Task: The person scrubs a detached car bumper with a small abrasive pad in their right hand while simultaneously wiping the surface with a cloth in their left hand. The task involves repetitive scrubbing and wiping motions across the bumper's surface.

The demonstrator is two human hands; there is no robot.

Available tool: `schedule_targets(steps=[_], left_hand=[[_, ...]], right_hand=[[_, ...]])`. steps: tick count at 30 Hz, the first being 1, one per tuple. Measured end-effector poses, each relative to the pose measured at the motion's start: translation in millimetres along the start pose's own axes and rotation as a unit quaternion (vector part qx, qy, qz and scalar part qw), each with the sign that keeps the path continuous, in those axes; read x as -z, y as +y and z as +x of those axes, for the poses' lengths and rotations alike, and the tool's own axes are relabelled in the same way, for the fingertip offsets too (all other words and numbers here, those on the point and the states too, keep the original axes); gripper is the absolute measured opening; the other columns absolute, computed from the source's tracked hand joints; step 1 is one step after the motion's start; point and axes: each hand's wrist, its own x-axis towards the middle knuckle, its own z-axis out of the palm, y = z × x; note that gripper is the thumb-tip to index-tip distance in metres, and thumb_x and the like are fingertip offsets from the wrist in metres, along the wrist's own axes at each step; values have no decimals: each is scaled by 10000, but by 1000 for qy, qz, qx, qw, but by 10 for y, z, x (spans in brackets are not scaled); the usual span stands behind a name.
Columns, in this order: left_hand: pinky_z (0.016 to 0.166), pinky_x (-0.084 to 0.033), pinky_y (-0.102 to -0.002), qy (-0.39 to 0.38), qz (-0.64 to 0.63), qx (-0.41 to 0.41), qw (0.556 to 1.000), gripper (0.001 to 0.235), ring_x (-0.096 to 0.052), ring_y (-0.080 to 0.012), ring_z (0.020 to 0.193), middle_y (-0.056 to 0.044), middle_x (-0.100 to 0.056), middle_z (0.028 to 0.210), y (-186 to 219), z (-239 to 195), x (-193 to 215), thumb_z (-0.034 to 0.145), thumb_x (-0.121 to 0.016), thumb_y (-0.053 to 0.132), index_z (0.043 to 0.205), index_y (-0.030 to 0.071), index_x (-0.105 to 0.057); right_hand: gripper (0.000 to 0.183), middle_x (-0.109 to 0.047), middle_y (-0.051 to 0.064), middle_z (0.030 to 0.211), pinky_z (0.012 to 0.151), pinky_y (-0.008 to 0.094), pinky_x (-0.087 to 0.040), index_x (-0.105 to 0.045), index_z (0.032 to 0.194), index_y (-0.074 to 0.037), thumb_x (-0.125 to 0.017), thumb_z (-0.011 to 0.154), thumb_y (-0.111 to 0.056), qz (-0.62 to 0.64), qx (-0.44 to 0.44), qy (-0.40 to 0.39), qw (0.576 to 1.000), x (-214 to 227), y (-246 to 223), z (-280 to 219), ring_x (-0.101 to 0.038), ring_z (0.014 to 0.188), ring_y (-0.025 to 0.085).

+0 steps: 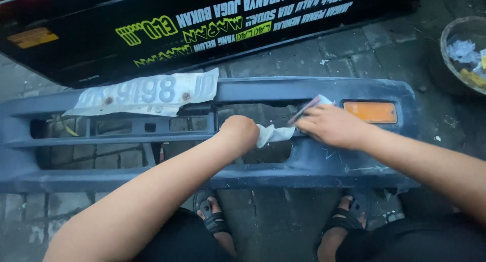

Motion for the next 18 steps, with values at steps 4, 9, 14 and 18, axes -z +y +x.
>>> schedule_targets(steps=[4, 9, 14, 18], left_hand=[[578, -623, -382, -1, 1, -3, 1000, 183, -752, -275, 721, -145, -760, 809, 47, -135, 198, 866, -610, -19, 882, 55, -776], [660, -629, -417, -3, -30, 16, 999, 237, -768, -315, 836, -172, -776, 902, -14, -158, 270, 968, -557, 76, 1071, 15, -761], [868, -584, -480, -22, -288, 96, 953, 399, -726, -379, 1034, -238, -742, 1079, -161, -439, 642, 1011, -491, 229, 1231, -45, -681], [1021, -505, -547, 10, -497, 123, 859, 522, -643, -488, 1186, -321, -707, 1165, -209, -581, 775, 1088, -356, 317, 1235, -79, -662]], right_hand=[[155, -745, 5, 953, 879, 403, -483, -602, 1082, -178, -489, 992, -234, -159, -29, -49, 986, -190, 143, 9, -654, 1047, 240], [152, -738, 68, 905, 744, 436, -480, -612, 997, -174, -465, 981, -204, -42, -20, -42, 998, -236, 153, 66, -624, 911, 297], [155, -717, 30, 954, 724, 387, -449, -610, 1021, -190, -498, 997, -294, -141, -45, -3, 989, -237, 145, -96, -616, 911, 249], [129, -724, 51, 903, 670, 372, -520, -649, 920, -229, -558, 969, -307, 1, -96, 57, 994, 203, 277, -224, -684, 845, 303]])
